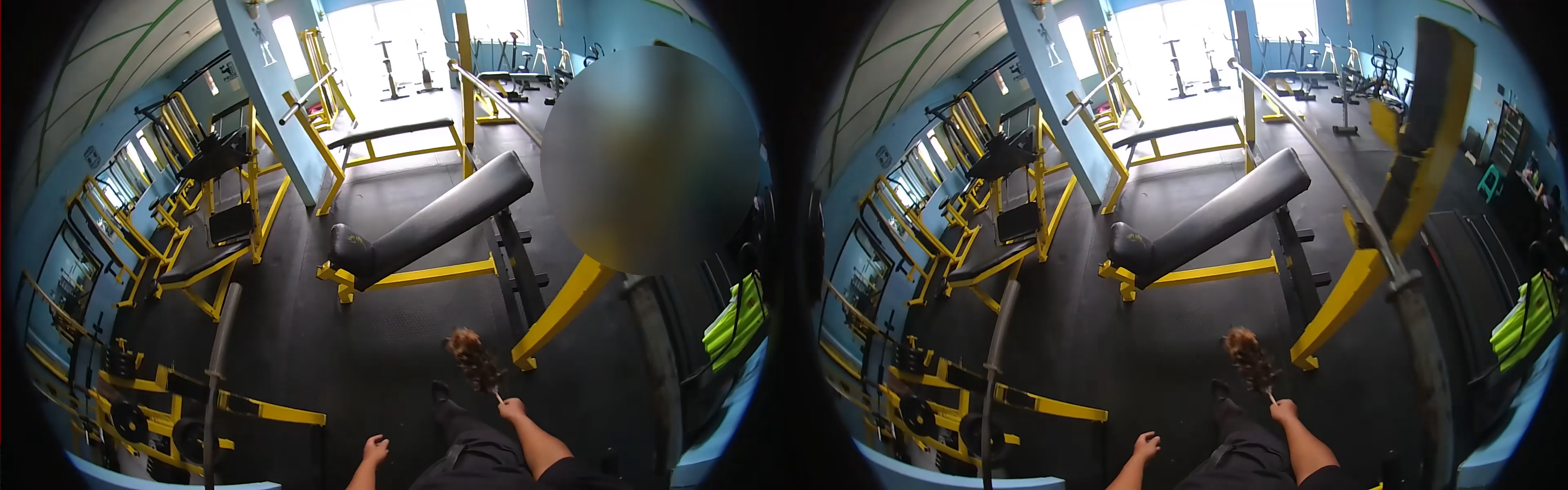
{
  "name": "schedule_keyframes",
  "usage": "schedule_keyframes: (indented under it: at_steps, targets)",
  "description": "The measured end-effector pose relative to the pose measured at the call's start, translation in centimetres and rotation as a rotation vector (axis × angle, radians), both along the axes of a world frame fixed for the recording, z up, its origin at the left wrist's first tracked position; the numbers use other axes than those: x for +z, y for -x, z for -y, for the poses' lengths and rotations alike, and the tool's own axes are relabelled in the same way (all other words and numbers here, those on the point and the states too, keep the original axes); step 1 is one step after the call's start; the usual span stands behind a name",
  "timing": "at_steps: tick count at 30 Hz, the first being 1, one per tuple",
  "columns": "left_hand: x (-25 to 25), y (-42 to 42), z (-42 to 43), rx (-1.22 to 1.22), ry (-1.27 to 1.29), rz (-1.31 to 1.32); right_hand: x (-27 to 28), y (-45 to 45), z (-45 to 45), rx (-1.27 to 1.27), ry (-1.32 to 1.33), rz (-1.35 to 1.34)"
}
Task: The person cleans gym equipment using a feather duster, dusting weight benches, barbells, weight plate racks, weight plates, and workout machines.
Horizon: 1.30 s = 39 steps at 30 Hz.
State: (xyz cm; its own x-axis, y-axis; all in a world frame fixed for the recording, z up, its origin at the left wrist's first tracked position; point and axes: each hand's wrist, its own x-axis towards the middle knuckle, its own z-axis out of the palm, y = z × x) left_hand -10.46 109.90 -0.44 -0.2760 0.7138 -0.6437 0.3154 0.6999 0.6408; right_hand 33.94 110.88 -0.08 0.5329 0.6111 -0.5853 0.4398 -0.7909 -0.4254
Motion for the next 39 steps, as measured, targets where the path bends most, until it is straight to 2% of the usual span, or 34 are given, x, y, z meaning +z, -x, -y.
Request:
schedule_keyframes:
  at_steps: [1, 3, 5, 7, 9, 11, 13, 15, 17, 19, 21, 23, 25, 28, 29, 31, 33, 37, 39]
  targets:
    - [2.3, -1.1, -2.8, -0.037, -0.012, 0.025, 0.7, 1.2, -2.7, 0.001, -0.081, -0.045]
    - [3.0, -0.6, -7.4, -0.085, -0.072, 0.019, 1.1, 2.5, -8.9, 0.01, -0.164, -0.088]
    - [3.5, -0.2, -12.4, -0.123, -0.135, 0.017, -0.2, 2.6, -16.6, -0.124, -0.352, -0.242]
    - [2.9, 2.6, -15.3, -0.109, -0.108, -0.096, 5.5, 3.3, -24.3, -0.167, -0.595, -0.214]
    - [-0.1, 6.4, -16.3, -0.093, -0.044, -0.17, 7.6, 1.7, -31.7, -0.133, -0.888, -0.115]
    - [0.8, 8.6, -17.6, -0.118, 0.093, -0.24, 10.7, -1.7, -38.9, -0.116, -1.023, 0.047]
    - [1.8, 10.4, -19.1, -0.032, 0.16, -0.211, 16.5, -5.8, -43.2, -0.024, -0.956, 0.331]
    - [2.7, 10.3, -20.6, 0.052, 0.23, -0.177, 20.6, -9.4, -46.1, -0.106, -0.83, 0.407]
    - [3.8, 9.3, -22.6, 0.109, 0.262, -0.145, 17.7, -13.3, -48.7, -0.154, -1.015, 0.622]
    - [5.3, 6.9, -26.4, 0.049, 0.278, -0.173, 16.8, -13.9, -49.4, -0.214, -0.888, 0.59]
    - [6.0, 5.3, -29.5, 0.008, 0.24, -0.183, 14.1, -13.5, -49.2, -0.047, -0.722, 0.522]
    - [3.4, 5.5, -33.7, -0.05, 0.097, -0.217, 13.8, -12.2, -48.0, 0.153, -0.625, 0.426]
    - [2.1, 5.3, -39.0, -0.107, -0.013, -0.176, 14.8, -10.8, -47.5, 0.105, -0.635, 0.339]
    - [1.2, 4.1, -47.8, -0.184, -0.142, -0.164, 13.6, -8.3, -47.8, -0.129, -0.832, 0.55]
    - [1.0, 3.4, -50.7, -0.198, -0.189, -0.156, 12.6, -7.4, -48.1, -0.161, -0.791, 0.569]
    - [2.0, 1.6, -56.2, -0.243, -0.23, -0.135, 12.0, -5.1, -48.4, -0.054, -0.546, 0.422]
    - [5.5, -0.8, -61.6, -0.274, -0.174, -0.16, 9.7, -3.6, -49.3, 0.112, -0.614, 0.176]
    - [6.9, -1.4, -71.3, -0.328, -0.193, -0.158, 9.4, 1.0, -52.9, -0.056, -0.559, 0.291]
    - [5.5, -0.4, -75.1, -0.365, -0.295, -0.232, 7.8, 3.2, -54.4, -0.072, -0.481, 0.252]
